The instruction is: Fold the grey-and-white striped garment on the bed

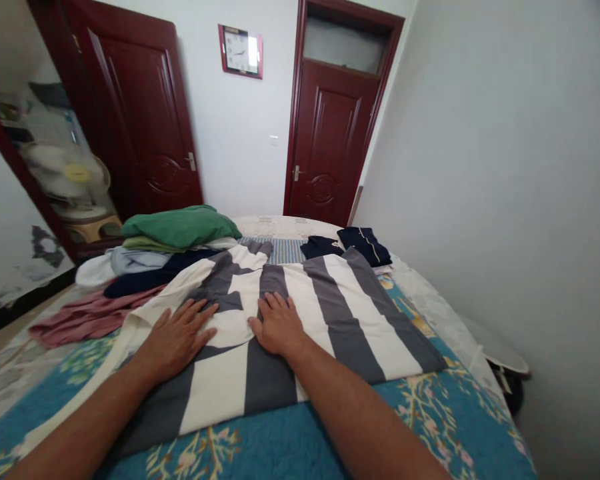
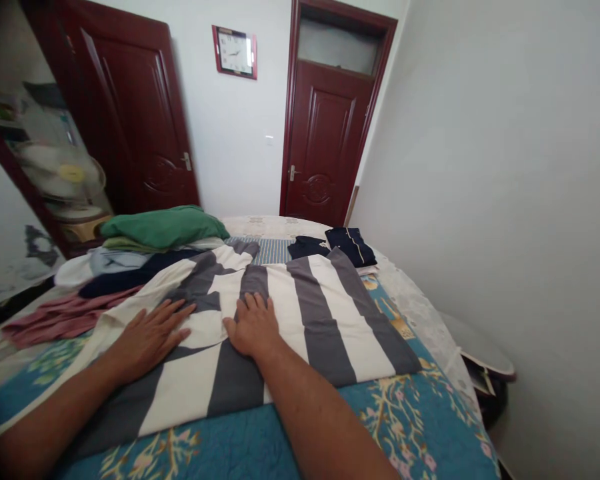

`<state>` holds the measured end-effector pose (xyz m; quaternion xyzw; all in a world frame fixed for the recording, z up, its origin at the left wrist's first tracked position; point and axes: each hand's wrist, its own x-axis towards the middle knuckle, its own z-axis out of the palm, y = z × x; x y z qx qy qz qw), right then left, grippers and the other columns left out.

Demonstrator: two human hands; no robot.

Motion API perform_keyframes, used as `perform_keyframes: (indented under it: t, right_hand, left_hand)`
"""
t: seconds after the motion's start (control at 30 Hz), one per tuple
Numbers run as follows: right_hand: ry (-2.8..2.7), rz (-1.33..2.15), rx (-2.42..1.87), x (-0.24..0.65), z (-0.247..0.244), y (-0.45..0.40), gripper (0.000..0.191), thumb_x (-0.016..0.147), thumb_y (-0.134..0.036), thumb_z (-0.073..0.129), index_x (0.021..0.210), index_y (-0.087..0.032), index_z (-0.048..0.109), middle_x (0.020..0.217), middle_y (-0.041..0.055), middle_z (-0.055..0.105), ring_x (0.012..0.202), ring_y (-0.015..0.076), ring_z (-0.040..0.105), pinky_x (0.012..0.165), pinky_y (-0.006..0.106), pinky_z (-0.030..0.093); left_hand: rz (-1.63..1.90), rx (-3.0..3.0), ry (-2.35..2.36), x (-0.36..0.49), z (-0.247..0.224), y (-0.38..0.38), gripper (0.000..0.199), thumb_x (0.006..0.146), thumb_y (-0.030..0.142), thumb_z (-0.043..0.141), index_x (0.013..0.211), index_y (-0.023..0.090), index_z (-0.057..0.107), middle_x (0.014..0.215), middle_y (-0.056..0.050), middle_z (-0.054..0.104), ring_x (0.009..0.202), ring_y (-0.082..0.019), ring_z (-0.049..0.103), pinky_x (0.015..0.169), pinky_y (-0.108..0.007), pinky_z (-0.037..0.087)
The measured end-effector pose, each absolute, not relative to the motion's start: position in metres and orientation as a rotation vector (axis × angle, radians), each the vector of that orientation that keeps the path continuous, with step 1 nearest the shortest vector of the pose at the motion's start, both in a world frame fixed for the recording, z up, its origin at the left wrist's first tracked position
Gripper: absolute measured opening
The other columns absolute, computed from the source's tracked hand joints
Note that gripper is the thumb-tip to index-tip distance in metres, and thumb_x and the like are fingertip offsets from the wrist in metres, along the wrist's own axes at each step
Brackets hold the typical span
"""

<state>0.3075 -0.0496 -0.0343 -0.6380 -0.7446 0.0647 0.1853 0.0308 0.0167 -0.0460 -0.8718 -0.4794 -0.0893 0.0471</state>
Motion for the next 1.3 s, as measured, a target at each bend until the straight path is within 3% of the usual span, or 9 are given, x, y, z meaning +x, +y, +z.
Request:
perform_keyframes:
  t: [0.23, 0.33, 0.4, 0.47, 0.57, 0.77, 1.03, 1.17, 1.3]
  right_hand:
    - [-1.998, 0.042, -2.058, 0.421, -0.038, -0.034, 0.063, 0.11, -0.058, 0.039, 0.162, -0.024, 0.047, 0.173, 0.0139, 0.038, 0.161, 0.0322, 0.031, 0.13, 0.058, 0.021]
    - [-1.915, -0.04, -2.187, 0.473, -0.039, -0.035, 0.059, 0.11, -0.054, 0.043, 0.161, -0.025, 0.048, 0.171, 0.0133, 0.042, 0.159, 0.0309, 0.034, 0.128, 0.056, 0.026]
    - [-1.861, -0.085, -2.254, 0.501, -0.035, -0.034, 0.057, 0.109, -0.052, 0.045, 0.157, -0.023, 0.054, 0.167, 0.0144, 0.047, 0.155, 0.0298, 0.041, 0.125, 0.052, 0.032]
    - [-1.82, -0.094, -2.335, 0.524, -0.026, -0.028, 0.052, 0.107, -0.048, 0.048, 0.145, -0.018, 0.065, 0.153, 0.0183, 0.06, 0.144, 0.0303, 0.054, 0.118, 0.045, 0.041]
    - [-1.757, -0.056, -2.425, 0.551, -0.001, -0.013, 0.04, 0.105, -0.039, 0.052, 0.124, -0.014, 0.077, 0.126, 0.0202, 0.074, 0.125, 0.03, 0.067, 0.109, 0.039, 0.047]
    - [-1.499, -0.339, -2.326, 0.591, 0.044, 0.015, 0.049, 0.103, -0.027, 0.054, 0.151, -0.017, 0.058, 0.15, 0.0203, 0.059, 0.134, 0.0294, 0.061, 0.111, 0.036, 0.045]
    - [-1.425, -0.232, -2.423, 0.617, 0.034, 0.044, 0.058, 0.101, -0.029, 0.06, 0.158, -0.017, 0.052, 0.144, 0.0207, 0.064, 0.131, 0.0282, 0.063, 0.11, 0.036, 0.046]
    - [-1.46, -0.245, -2.428, 0.615, 0.028, 0.053, 0.04, 0.101, -0.027, 0.057, 0.136, -0.018, 0.072, 0.133, 0.0186, 0.072, 0.124, 0.0278, 0.067, 0.108, 0.036, 0.048]
    - [-1.327, -0.188, -2.329, 0.618, 0.028, 0.054, 0.026, 0.097, -0.027, 0.061, 0.11, -0.018, 0.082, 0.121, 0.0176, 0.077, 0.123, 0.0298, 0.068, 0.109, 0.038, 0.048]
  left_hand:
    - [-0.222, -2.636, -1.517, 0.024, -0.053, 0.028, 0.069, 0.101, 0.059, 0.036, 0.163, 0.033, 0.05, 0.173, -0.007, 0.04, 0.16, -0.04, 0.036, 0.125, -0.066, 0.032]
    - [-0.203, -2.662, -1.516, 0.025, -0.034, 0.033, 0.065, 0.101, 0.058, 0.037, 0.155, 0.032, 0.061, 0.162, -0.011, 0.056, 0.143, -0.041, 0.057, 0.114, -0.062, 0.046]
    - [-0.188, -2.61, -1.57, 0.03, -0.012, 0.041, 0.06, 0.102, 0.056, 0.035, 0.14, 0.027, 0.072, 0.14, -0.015, 0.073, 0.119, -0.04, 0.072, 0.099, -0.055, 0.055]
    - [-0.282, -2.498, -1.609, 0.04, 0.012, 0.054, 0.055, 0.102, 0.053, 0.036, 0.127, 0.023, 0.075, 0.121, -0.017, 0.078, 0.107, -0.039, 0.074, 0.093, -0.051, 0.056]
    - [-0.528, -2.478, -1.455, 0.06, 0.041, 0.086, 0.044, 0.102, 0.043, 0.041, 0.126, 0.021, 0.071, 0.131, -0.016, 0.073, 0.12, -0.034, 0.069, 0.103, -0.044, 0.053]
    - [-0.462, -2.46, -1.67, 0.102, 0.062, 0.166, 0.049, 0.097, 0.041, 0.058, 0.135, 0.01, 0.062, 0.138, -0.024, 0.067, 0.125, -0.034, 0.063, 0.109, -0.046, 0.048]
    - [-0.368, -2.459, -1.879, 0.13, 0.044, 0.216, 0.06, 0.09, 0.041, 0.07, 0.132, 0.001, 0.055, 0.128, -0.026, 0.071, 0.108, -0.026, 0.065, 0.099, -0.04, 0.052]
    - [-0.35, -2.423, -1.945, 0.129, 0.029, 0.22, 0.052, 0.091, 0.038, 0.066, 0.128, 0.001, 0.057, 0.136, -0.028, 0.065, 0.111, -0.027, 0.064, 0.1, -0.042, 0.051]
    - [-0.309, -2.437, -2.001, 0.124, 0.023, 0.225, 0.035, 0.092, 0.032, 0.062, 0.106, 0.0, 0.065, 0.116, -0.024, 0.074, 0.101, -0.025, 0.067, 0.098, -0.039, 0.052]
